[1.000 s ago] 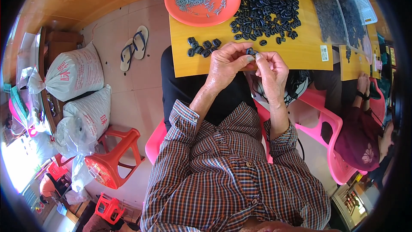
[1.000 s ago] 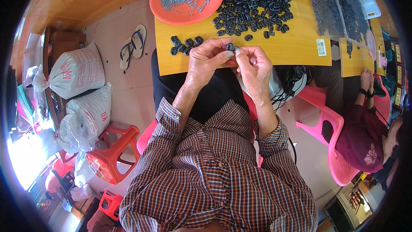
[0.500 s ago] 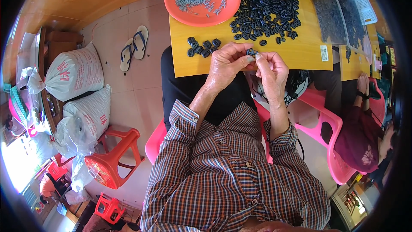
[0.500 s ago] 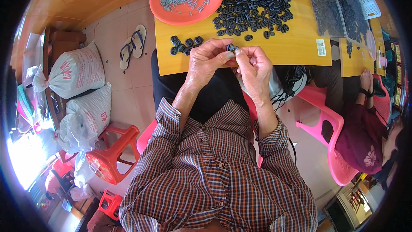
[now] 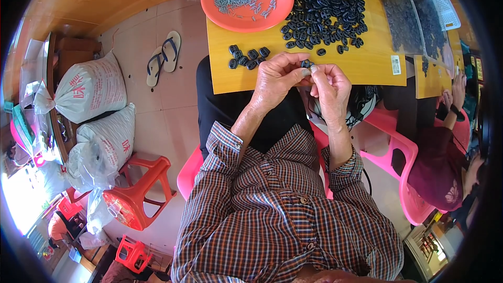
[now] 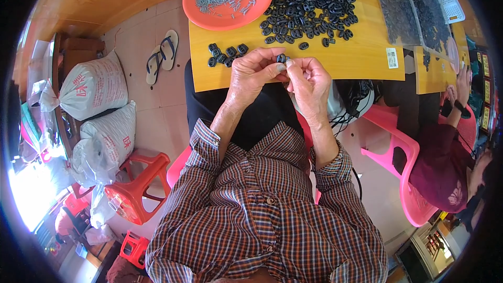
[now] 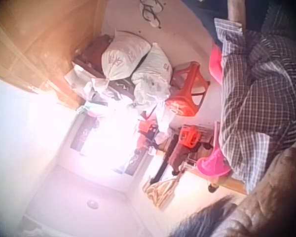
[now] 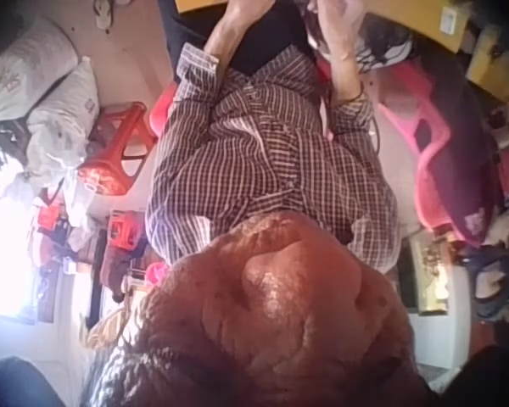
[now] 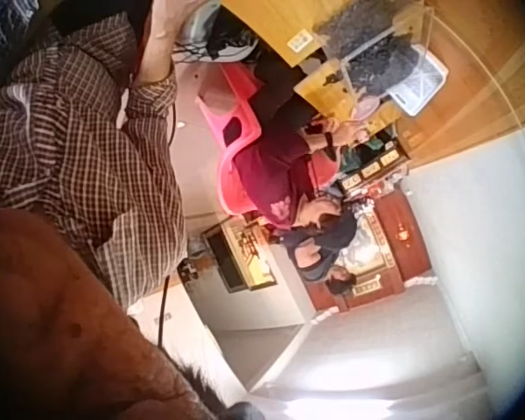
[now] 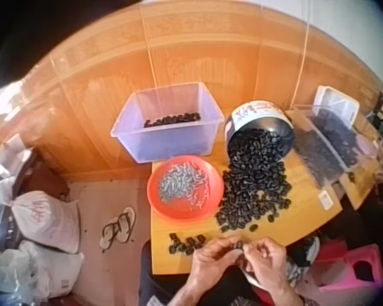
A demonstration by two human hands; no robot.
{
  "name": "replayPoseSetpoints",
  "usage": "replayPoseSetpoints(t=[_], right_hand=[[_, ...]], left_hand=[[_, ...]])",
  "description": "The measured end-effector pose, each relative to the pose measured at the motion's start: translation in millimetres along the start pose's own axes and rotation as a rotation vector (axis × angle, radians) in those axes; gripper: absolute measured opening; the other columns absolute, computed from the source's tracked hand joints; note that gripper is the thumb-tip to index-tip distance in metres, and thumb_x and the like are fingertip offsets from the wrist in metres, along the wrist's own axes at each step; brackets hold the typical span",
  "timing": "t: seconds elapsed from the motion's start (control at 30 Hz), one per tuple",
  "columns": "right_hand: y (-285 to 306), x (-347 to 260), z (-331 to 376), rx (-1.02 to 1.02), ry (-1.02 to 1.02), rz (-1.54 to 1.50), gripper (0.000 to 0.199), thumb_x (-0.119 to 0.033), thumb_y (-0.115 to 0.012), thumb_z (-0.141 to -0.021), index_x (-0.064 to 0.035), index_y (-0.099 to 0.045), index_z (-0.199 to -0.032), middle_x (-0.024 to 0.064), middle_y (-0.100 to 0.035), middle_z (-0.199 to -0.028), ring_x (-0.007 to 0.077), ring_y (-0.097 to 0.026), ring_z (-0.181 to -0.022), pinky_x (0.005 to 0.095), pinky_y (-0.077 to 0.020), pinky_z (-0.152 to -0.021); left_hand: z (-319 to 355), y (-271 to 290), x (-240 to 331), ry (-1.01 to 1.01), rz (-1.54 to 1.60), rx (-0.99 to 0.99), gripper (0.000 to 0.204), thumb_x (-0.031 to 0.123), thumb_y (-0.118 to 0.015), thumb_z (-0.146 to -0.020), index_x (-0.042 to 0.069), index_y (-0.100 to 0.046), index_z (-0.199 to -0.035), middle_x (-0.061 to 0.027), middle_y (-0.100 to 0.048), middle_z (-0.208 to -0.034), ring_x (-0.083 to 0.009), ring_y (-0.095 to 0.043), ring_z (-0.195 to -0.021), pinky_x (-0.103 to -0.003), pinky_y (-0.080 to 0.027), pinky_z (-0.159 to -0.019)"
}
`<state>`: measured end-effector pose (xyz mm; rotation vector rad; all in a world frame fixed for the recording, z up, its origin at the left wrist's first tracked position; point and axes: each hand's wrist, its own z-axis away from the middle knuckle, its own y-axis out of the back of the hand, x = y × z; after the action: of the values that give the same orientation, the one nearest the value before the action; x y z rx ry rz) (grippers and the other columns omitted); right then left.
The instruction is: Manually inserting small metal pins into black plastic component housings on a work table.
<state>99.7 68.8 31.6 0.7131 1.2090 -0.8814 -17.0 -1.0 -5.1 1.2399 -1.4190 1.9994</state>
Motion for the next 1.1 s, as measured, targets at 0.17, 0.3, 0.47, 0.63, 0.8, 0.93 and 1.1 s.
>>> replayPoseSetpoints(t=[0.17,0.3,0.47,0.63,0.8,0.93,1.1], right_hand=[[3,0,-1,-0.035,-0.005,-0.049,0.015,-0.014,-0.062,-0.088,0.0000,-0.059,-0.083,0.0016,-0.059,-0.070,0.0030,-0.047,-0.051,0.0165,-0.0369,-0.047],[12,-1,-8,-0.144,-0.107,-0.195,0.013,-0.010,-0.061,-0.087,0.0012,-0.059,-0.083,0.0038,-0.060,-0.071,0.0048,-0.048,-0.051,0.0170,-0.0379,-0.047],[20,-1,-14,-0.249,-0.208,-0.279,0.010,-0.008,-0.062,-0.087,0.0014,-0.060,-0.084,0.0045,-0.060,-0.071,0.0062,-0.050,-0.052,0.0175,-0.0387,-0.047],[23,3,-17,-0.298,-0.240,-0.305,0.012,-0.010,-0.067,-0.085,0.0000,-0.061,-0.086,0.0036,-0.060,-0.067,0.0070,-0.053,-0.053,0.0181,-0.0409,-0.049],[22,3,-16,-0.296,-0.235,-0.300,0.012,-0.009,-0.068,-0.084,0.0003,-0.061,-0.086,0.0037,-0.061,-0.068,0.0073,-0.053,-0.053,0.0185,-0.0423,-0.049],[24,5,-17,-0.304,-0.220,-0.283,0.011,-0.009,-0.066,-0.086,0.0008,-0.061,-0.086,0.0039,-0.060,-0.071,0.0070,-0.051,-0.054,0.0183,-0.0401,-0.047],[25,6,-17,-0.320,-0.239,-0.259,0.013,-0.011,-0.066,-0.086,0.0008,-0.061,-0.084,0.0045,-0.060,-0.069,0.0075,-0.052,-0.052,0.0188,-0.0405,-0.047]], left_hand=[[0,1,-1,-0.016,-0.029,0.004,0.028,-0.006,-0.062,-0.084,0.000,-0.062,-0.111,-0.0084,-0.065,-0.093,-0.0153,-0.066,-0.079,-0.028,-0.059,-0.071],[1,5,0,-0.028,-0.031,-0.030,0.027,-0.006,-0.063,-0.083,0.000,-0.063,-0.109,-0.0070,-0.065,-0.091,-0.0138,-0.065,-0.077,-0.026,-0.058,-0.070],[2,9,1,-0.012,-0.035,-0.080,0.028,-0.003,-0.065,-0.083,-0.003,-0.062,-0.111,-0.0049,-0.060,-0.091,-0.0118,-0.064,-0.076,-0.024,-0.057,-0.070],[3,11,-1,-0.005,-0.053,-0.079,0.029,-0.007,-0.063,-0.082,-0.002,-0.063,-0.111,-0.0057,-0.064,-0.089,-0.0120,-0.063,-0.073,-0.024,-0.055,-0.068],[4,10,1,-0.008,-0.070,-0.075,0.029,-0.006,-0.063,-0.083,-0.003,-0.062,-0.111,-0.0058,-0.064,-0.088,-0.0118,-0.063,-0.072,-0.024,-0.054,-0.067],[3,10,2,-0.004,-0.101,-0.089,0.029,-0.006,-0.063,-0.083,-0.005,-0.062,-0.111,-0.0059,-0.064,-0.087,-0.0119,-0.063,-0.071,-0.024,-0.055,-0.066],[4,12,3,0.012,-0.110,-0.105,0.026,-0.003,-0.064,-0.083,-0.005,-0.062,-0.110,-0.0064,-0.065,-0.086,-0.0116,-0.063,-0.070,-0.024,-0.055,-0.065]])
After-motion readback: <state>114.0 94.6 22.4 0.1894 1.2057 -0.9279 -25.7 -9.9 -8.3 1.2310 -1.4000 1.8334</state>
